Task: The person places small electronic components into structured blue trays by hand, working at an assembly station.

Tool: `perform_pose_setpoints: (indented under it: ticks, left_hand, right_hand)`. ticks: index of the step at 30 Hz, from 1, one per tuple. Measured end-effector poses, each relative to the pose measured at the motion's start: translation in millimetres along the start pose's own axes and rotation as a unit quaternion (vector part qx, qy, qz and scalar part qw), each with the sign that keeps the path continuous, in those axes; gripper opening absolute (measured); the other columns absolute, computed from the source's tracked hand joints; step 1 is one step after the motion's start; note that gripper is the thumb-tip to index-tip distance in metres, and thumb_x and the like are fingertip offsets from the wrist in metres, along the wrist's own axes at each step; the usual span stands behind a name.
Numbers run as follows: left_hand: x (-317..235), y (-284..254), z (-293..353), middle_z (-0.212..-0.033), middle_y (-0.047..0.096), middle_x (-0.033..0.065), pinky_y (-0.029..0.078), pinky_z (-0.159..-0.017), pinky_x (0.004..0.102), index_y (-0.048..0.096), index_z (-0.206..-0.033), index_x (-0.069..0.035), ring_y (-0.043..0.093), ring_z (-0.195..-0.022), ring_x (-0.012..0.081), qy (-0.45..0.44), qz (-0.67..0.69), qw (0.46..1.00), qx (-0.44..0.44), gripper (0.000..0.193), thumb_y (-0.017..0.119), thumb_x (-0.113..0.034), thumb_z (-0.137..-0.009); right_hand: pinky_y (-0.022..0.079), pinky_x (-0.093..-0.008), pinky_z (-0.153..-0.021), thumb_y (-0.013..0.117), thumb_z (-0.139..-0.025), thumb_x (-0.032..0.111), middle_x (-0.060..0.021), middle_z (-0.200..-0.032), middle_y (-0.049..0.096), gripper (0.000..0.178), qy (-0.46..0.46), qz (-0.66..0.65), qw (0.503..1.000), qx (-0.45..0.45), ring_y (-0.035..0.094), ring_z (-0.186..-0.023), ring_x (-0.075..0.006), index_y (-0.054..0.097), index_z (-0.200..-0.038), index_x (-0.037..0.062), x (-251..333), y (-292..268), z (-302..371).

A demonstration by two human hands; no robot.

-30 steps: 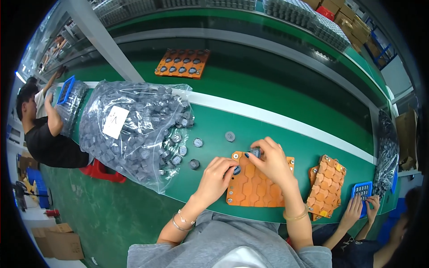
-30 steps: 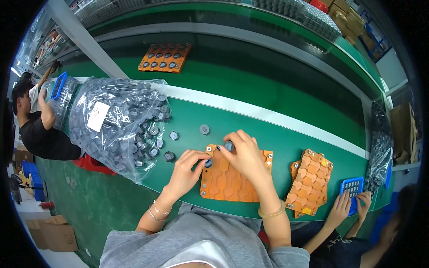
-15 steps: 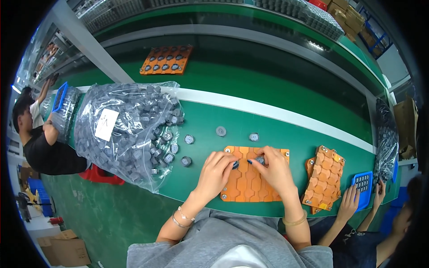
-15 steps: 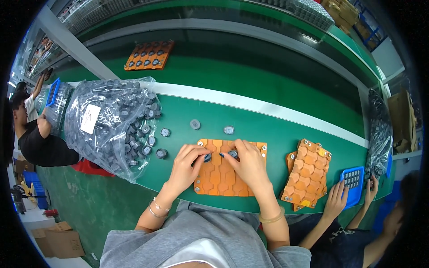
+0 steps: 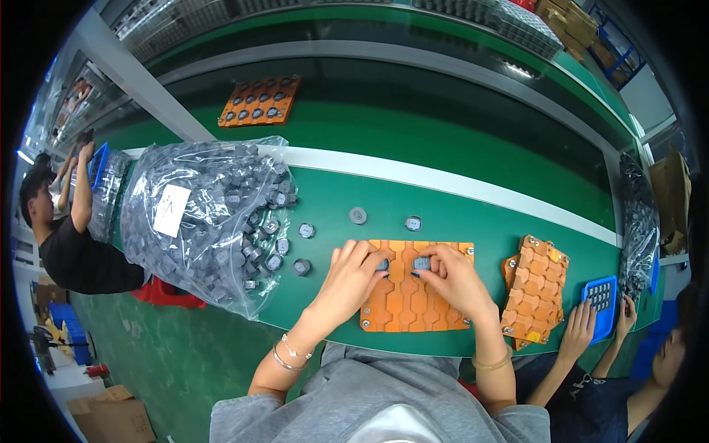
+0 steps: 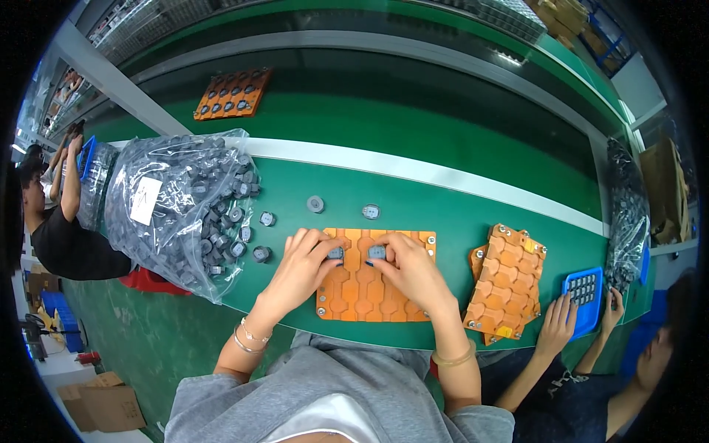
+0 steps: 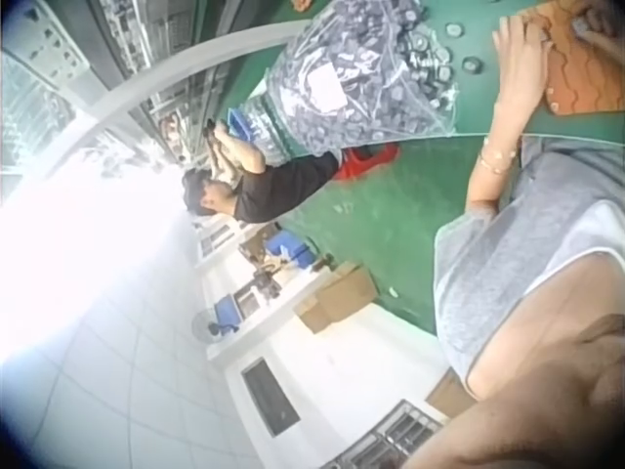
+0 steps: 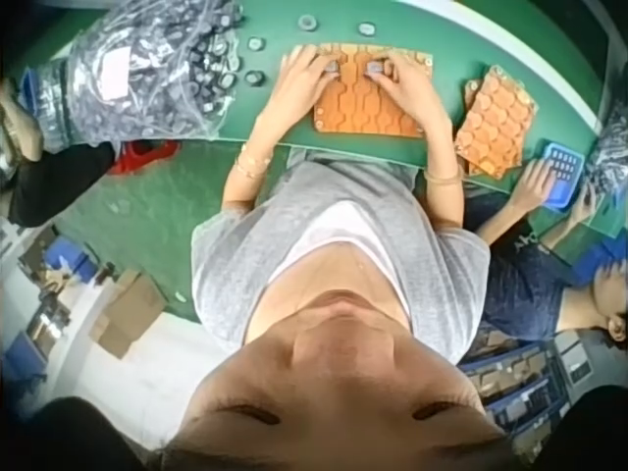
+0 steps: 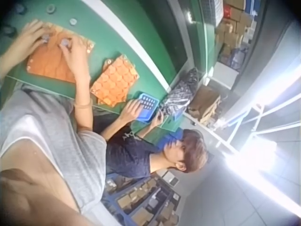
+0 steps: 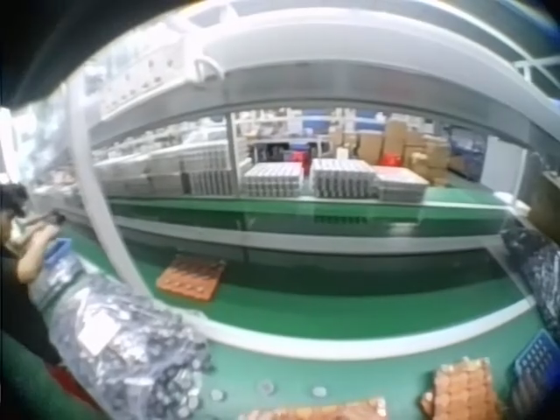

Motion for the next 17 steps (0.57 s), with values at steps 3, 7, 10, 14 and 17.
perform_pose_setpoints:
  ticks: [3, 7, 10, 14, 17]
  left_hand:
    - [-1, -1, -9, -0.094, 0.052, 0.0042, 0.035, -0.074, 0.035, 0.06, -0.104, -0.006, 0.048, -0.092, 0.0224, 0.038, -0.024, 0.998, -0.044, 0.031, 0.069, -0.013, -0.076]
    - [1, 1, -12, -0.091, 0.053, 0.0022, 0.034, -0.074, 0.0335, 0.063, -0.105, -0.008, 0.047, -0.089, 0.0215, 0.057, -0.037, 0.997, -0.046, 0.029, 0.069, -0.016, -0.077]
    - [3, 1, -12, -0.09, 0.053, 0.0014, 0.034, -0.074, 0.0335, 0.063, -0.104, -0.008, 0.046, -0.088, 0.0211, 0.063, -0.03, 0.996, -0.052, 0.028, 0.069, -0.016, -0.077]
    - [9, 4, -12, -0.091, 0.054, 0.0014, 0.034, -0.076, 0.0337, 0.063, -0.105, -0.01, 0.046, -0.09, 0.0207, 0.061, 0.001, 0.997, -0.048, 0.029, 0.069, -0.016, -0.077]
    - [13, 6, -11, -0.097, 0.056, 0.0017, 0.034, -0.084, 0.0359, 0.064, -0.106, -0.011, 0.045, -0.096, 0.0212, 0.047, 0.03, 0.997, -0.044, 0.028, 0.068, -0.016, -0.078]
  right_hand:
    - [0.04, -0.0285, -0.054, 0.073, -0.076, 0.011, -0.0036, -0.065, 0.044, 0.026, 0.007, -0.005, 0.998, -0.054, 0.044, -0.057, -0.0143, 0.058, -0.095, 0.0023, -2, 4, -7]
    - [0.042, -0.0308, -0.055, 0.074, -0.075, 0.013, -0.0052, -0.066, 0.05, 0.026, -0.055, 0.063, 0.99, -0.113, 0.049, -0.059, -0.0179, 0.058, -0.093, 0.0039, 11, 2, -10]
    - [0.043, -0.0315, -0.056, 0.075, -0.074, 0.013, -0.0053, -0.066, 0.051, 0.026, -0.064, 0.073, 0.989, -0.111, 0.051, -0.059, -0.0192, 0.059, -0.093, 0.0049, 14, 2, -9]
    - [0.044, -0.0316, -0.057, 0.074, -0.074, 0.012, -0.0055, -0.067, 0.051, 0.026, -0.067, 0.063, 0.992, -0.091, 0.052, -0.061, -0.0191, 0.06, -0.095, 0.0056, 10, 5, -12]
    - [0.044, -0.0317, -0.058, 0.073, -0.076, 0.012, -0.0061, -0.067, 0.051, 0.027, -0.054, 0.051, 0.995, -0.072, 0.052, -0.061, -0.0189, 0.06, -0.098, 0.0063, 8, 6, -13]
Point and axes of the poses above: each hand's wrist, its own z-axis away from the middle knuckle, its own y-axis out of the palm, x = y × z, the point moved 9 cm from there along -z, towards the middle knuckle
